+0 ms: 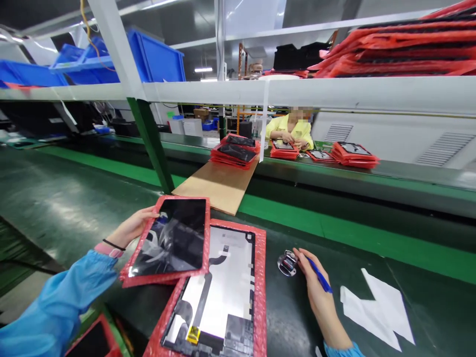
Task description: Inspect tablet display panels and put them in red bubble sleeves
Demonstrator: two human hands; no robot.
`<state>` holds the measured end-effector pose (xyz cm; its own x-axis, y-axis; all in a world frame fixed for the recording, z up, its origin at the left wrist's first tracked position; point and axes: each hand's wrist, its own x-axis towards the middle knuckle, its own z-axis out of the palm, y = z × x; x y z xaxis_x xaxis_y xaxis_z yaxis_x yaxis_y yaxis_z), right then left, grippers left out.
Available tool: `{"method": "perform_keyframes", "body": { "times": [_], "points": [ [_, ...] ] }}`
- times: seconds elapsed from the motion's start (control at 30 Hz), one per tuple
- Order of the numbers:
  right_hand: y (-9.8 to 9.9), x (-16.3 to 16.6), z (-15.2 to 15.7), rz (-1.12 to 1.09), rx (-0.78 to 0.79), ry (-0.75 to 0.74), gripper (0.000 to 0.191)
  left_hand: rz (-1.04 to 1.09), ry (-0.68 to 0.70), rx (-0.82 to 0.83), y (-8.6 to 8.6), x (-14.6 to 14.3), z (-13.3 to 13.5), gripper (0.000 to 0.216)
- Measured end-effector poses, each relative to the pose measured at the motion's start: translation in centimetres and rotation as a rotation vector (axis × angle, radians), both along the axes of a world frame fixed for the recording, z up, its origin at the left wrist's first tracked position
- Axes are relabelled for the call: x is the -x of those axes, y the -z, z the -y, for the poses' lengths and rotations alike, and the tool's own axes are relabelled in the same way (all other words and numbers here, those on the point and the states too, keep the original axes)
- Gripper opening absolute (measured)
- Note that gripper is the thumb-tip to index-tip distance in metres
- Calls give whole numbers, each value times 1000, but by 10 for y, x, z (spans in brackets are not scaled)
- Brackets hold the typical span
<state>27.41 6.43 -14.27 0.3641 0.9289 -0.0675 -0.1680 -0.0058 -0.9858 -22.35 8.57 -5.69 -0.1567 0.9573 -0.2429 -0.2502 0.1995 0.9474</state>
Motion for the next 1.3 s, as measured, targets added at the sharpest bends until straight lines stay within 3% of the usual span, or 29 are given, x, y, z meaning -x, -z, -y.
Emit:
{"method": "perform_keyframes", "body": {
  "times": [0.13, 0.27, 0.4, 0.5, 0.63, 0.73, 0.83, 0.97, 1.1, 1.3],
  "points": [
    [-6, 5, 0, 5, 0, 23, 40, -67, -30, 55, 21, 35, -8, 26],
    [-16, 11, 5, 41, -78, 65, 39, -170, 18, 58, 35, 41, -15, 31],
    [-31, 21, 18, 87, -159, 66, 38, -309, 47, 50, 36, 36, -23, 32],
    [-46, 36, 34, 51, -165, -107, 47, -447, 35, 21, 27, 31, -30, 32],
    [-71, 67, 62, -62, -107, -546, 60, -600, 3, -94, 6, 9, -29, 34],
    [-83, 90, 78, -49, -42, -690, 43, -640, 72, -153, -10, -27, -13, 30],
    [-83, 105, 86, 150, 9, -682, 34, -584, 275, -127, -17, -72, 14, 24],
    [-75, 112, 89, 507, -34, -642, 39, -423, 500, -11, -13, -112, 42, 26],
    [-72, 115, 90, 775, -148, -628, 39, -316, 531, 90, -10, -119, 50, 28],
    [-73, 119, 93, 823, -189, -653, 35, -192, 512, 209, -23, -115, 56, 33]
  ]
}}
